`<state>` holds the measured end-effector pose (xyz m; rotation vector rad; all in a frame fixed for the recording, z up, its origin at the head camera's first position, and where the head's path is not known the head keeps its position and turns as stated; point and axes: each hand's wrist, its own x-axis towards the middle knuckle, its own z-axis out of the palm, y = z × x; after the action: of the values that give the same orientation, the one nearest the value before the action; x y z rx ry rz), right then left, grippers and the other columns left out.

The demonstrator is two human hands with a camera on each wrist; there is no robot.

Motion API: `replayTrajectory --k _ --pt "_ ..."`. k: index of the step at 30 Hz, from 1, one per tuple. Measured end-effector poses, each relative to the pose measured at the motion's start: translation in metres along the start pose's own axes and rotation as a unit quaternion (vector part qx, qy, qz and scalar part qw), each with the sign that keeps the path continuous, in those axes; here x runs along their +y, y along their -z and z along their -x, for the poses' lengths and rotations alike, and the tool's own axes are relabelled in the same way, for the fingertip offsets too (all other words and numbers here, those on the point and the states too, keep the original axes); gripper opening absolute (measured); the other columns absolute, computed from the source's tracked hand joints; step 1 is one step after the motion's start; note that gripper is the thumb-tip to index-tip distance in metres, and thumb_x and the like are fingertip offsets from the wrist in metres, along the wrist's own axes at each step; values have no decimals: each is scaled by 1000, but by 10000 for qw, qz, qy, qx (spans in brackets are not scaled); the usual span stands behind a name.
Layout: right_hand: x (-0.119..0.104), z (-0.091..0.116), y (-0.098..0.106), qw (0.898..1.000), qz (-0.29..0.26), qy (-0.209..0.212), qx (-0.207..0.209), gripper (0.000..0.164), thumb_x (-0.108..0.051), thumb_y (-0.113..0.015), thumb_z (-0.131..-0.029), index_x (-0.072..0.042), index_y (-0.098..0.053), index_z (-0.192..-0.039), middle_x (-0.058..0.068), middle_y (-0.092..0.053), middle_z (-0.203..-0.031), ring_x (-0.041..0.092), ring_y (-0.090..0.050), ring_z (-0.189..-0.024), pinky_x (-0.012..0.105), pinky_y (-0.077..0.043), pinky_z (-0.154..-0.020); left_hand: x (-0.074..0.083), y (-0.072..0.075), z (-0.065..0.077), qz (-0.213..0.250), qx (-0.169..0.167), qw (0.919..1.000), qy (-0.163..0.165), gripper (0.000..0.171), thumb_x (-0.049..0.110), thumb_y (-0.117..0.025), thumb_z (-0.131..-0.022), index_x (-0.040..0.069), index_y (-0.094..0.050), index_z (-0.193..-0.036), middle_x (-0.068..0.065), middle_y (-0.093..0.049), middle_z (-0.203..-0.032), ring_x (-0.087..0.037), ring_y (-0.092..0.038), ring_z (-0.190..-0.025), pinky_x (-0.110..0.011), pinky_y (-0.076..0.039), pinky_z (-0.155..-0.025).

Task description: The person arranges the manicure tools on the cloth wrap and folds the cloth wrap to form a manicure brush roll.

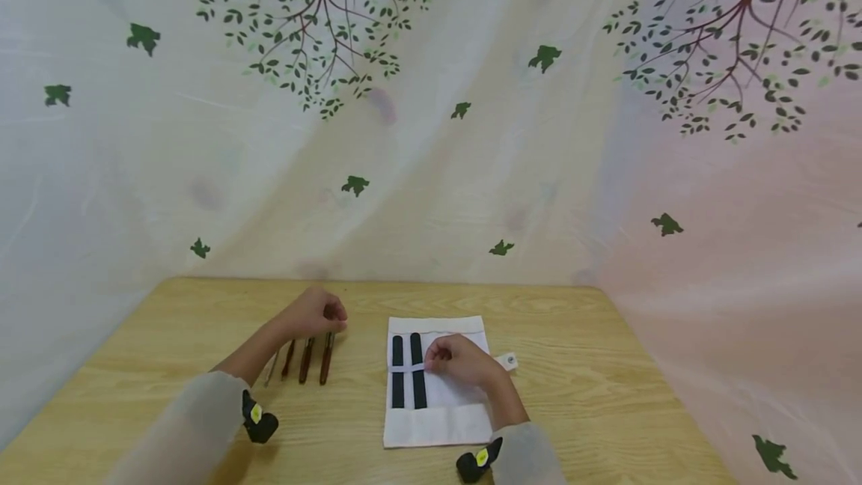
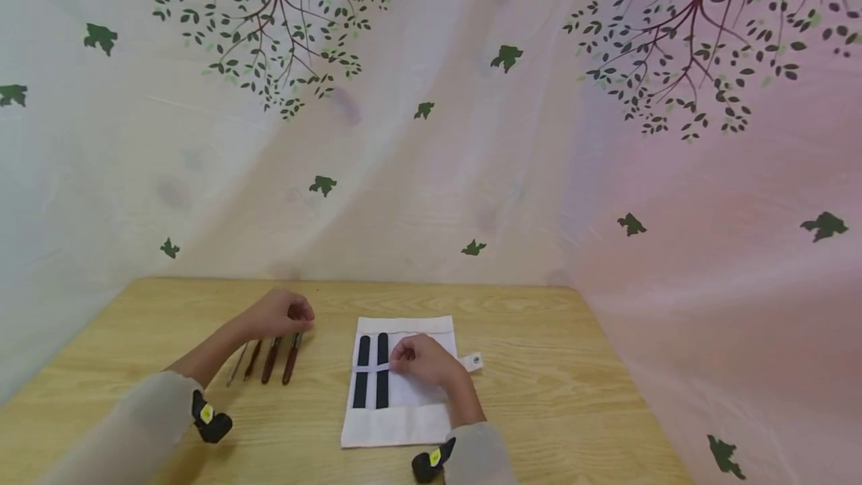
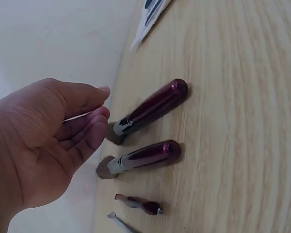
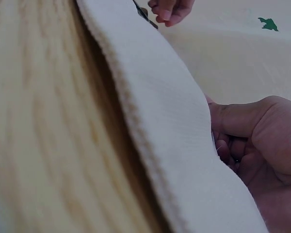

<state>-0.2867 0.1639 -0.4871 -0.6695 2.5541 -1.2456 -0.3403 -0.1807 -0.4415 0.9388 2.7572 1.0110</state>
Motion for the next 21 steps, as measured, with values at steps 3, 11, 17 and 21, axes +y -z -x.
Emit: replayTrajectory --k 3,11,17,21 --pt "0 1 0 10000 42 13 7 13 -4 -67 -98 -13 -71 -89 -5 -64 -84 13 -56 -80 28 -48 -75 0 -1 6 -108 -96 9999 84 5 8 -76 -90 5 -73 -89 2 -69 -82 -10 -63 -76 -29 -54 -69" --pt "-2 0 0 10000 19 41 -6 18 0 -64 -98 -14 -71 -89 -6 -64 -85 13 -57 -82 28 -48 -77 4 -4 9 -282 16 9991 320 12 7 -81 -85 4 -71 -89 2 -67 -82 -10 -62 -77 -30 -54 -70" --pt "-1 0 -1 10000 26 29 -19 19 1 -63 -98 -13 -71 -89 -5 -64 -85 13 -57 -82 28 -48 -77 6 -7 13 -216 140 9987 441 20 6 -86 -80 1 -70 -91 -2 -68 -82 -12 -62 -77 -30 -53 -69" --pt "-2 0 -1 10000 19 5 -14 17 0 -63 -98 -13 -71 -89 -5 -64 -85 14 -56 -82 29 -48 -76 6 -11 15 -48 170 9984 533 25 8 -88 -79 0 -71 -96 -3 -68 -87 -12 -61 -79 -29 -53 -69"
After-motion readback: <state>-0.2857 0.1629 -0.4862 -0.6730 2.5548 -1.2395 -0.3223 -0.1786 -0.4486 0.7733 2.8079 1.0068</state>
